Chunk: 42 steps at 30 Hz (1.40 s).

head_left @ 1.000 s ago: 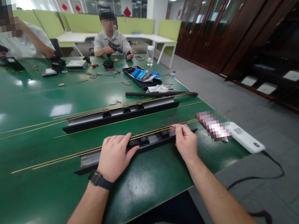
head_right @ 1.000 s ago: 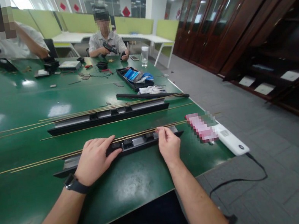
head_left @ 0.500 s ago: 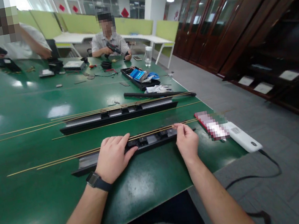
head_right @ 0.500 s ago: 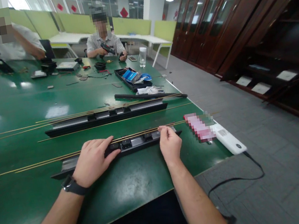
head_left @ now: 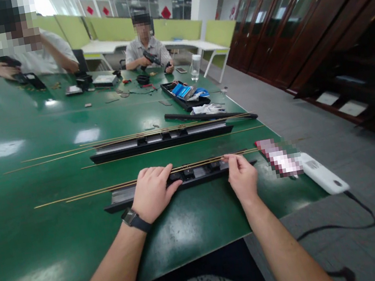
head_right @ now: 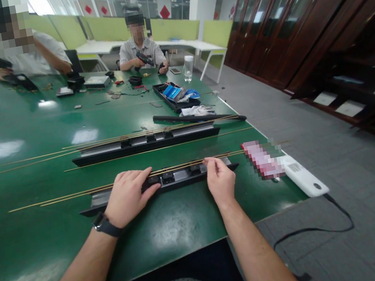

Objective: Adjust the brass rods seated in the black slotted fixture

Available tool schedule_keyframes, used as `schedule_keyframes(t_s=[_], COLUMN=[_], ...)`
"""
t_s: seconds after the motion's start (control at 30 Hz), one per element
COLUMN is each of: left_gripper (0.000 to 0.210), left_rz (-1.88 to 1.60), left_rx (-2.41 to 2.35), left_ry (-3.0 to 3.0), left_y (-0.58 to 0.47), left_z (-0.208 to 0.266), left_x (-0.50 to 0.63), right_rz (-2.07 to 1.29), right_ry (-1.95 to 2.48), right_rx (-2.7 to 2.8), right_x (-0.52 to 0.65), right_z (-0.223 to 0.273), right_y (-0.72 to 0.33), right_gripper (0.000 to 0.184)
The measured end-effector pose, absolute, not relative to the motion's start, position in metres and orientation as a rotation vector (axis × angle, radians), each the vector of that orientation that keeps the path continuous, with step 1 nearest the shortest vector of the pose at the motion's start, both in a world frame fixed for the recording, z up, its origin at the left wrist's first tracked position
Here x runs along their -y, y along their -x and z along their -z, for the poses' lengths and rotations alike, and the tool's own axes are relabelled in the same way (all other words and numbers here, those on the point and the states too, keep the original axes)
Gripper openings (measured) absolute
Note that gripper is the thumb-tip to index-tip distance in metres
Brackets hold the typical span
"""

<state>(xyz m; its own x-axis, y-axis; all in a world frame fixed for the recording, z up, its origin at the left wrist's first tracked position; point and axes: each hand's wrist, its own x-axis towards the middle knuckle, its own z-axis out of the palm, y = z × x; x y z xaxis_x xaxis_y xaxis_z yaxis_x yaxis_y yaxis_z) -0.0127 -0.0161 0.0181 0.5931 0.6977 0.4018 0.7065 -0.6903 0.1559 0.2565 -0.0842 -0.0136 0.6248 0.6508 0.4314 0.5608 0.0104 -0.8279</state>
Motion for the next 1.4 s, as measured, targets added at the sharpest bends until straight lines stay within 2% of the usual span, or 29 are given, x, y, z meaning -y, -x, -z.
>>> schedule_keyframes(t_s=[0.43,0.77,1.4], left_gripper=[0.046,0.045,0.045], left_rz=[0.659,0.667,0.664], left_rx=[1.239,1.246,1.239], left_ry=[2.791,2.803,2.819], left_y=[0.0129,0.0125,0.0124], left_z=[-0.0193,-0.0212,-0.0204], left_x=[0.0169,0.0175,0.017], right_rz=[-0.008,-0.081,0.006], right_ry=[1.686,1.652,1.693], right_rx=[0.955,1.04,0.959], right_x=[0.0817,0.0842,0.0814], right_z=[0.0163,0.0151,0.0171], right_y=[-0.2645,-0.2577,-0.2632], right_gripper=[0.039,0.046,0.038])
